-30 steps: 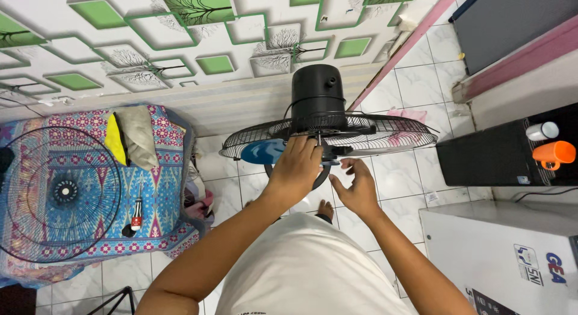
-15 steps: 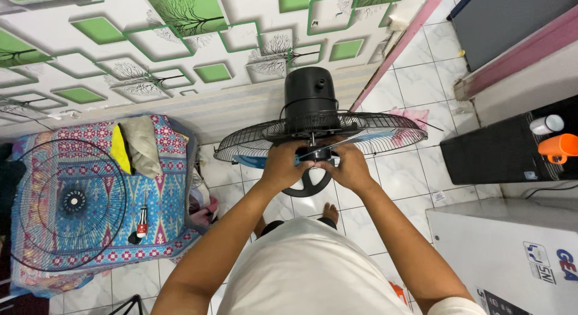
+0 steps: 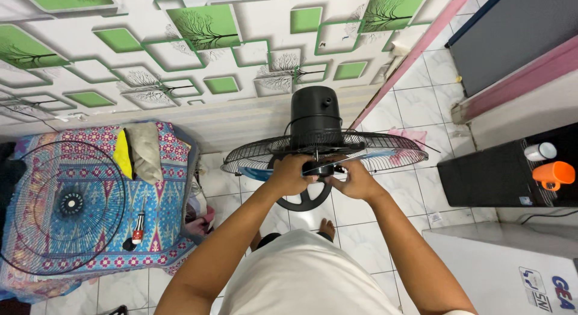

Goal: The person wipes fan blades with a cloth, then attaches the blades to a standing fan motor and secures the front cage. The person handles white and blue fan blades, a yellow cloth, and the fan assembly.

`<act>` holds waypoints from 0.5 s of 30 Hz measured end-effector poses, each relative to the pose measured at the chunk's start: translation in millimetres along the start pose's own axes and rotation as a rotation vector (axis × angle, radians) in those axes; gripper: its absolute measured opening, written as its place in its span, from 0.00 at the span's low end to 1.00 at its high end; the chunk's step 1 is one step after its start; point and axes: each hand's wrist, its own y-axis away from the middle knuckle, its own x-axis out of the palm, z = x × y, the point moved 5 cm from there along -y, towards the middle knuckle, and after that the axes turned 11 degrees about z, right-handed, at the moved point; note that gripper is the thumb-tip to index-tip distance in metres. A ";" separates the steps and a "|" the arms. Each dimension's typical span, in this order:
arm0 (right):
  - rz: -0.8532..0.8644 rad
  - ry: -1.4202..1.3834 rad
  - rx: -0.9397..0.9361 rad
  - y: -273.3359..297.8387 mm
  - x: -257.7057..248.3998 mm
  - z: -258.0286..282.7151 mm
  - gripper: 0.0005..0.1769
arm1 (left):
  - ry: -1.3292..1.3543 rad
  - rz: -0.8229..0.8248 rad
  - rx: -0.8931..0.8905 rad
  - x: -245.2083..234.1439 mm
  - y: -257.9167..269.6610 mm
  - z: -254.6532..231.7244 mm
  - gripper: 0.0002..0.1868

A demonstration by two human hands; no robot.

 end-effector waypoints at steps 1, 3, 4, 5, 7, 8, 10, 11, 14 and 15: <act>0.044 -0.202 0.097 -0.7 -2.1 -18.9 0.23 | -0.002 0.021 -0.009 -1.0 -1.7 1.0 0.27; 0.131 -0.605 0.292 -4.1 0.1 -53.0 0.28 | 0.002 0.025 0.007 -3.3 -2.4 1.5 0.27; 0.132 -0.613 0.311 -8.1 -0.9 -64.4 0.24 | 0.003 0.027 0.015 -3.4 -2.0 1.6 0.27; 0.129 -0.623 0.331 -11.2 -1.0 -74.6 0.23 | -0.019 0.000 0.031 -4.1 -1.3 0.9 0.27; 0.125 -0.579 0.401 -18.7 1.8 -91.2 0.22 | -0.065 -0.054 0.064 -5.3 0.3 -0.3 0.26; 0.122 -0.526 0.452 -23.2 4.6 -97.4 0.22 | -0.067 -0.069 0.066 -6.2 -0.2 0.2 0.26; 0.110 -0.478 0.539 -28.0 11.2 -104.3 0.22 | -0.067 -0.093 0.066 -6.3 1.2 2.3 0.27; 0.101 -0.481 0.574 -29.7 13.1 -105.4 0.21 | -0.056 -0.114 0.088 -7.7 1.8 2.7 0.27; 0.071 -0.495 0.653 -33.5 15.9 -100.9 0.20 | -0.029 -0.156 0.134 -12.5 3.7 5.2 0.27; 0.059 -0.501 0.676 -33.8 16.7 -97.7 0.19 | -0.025 -0.152 0.137 -12.7 4.0 5.7 0.27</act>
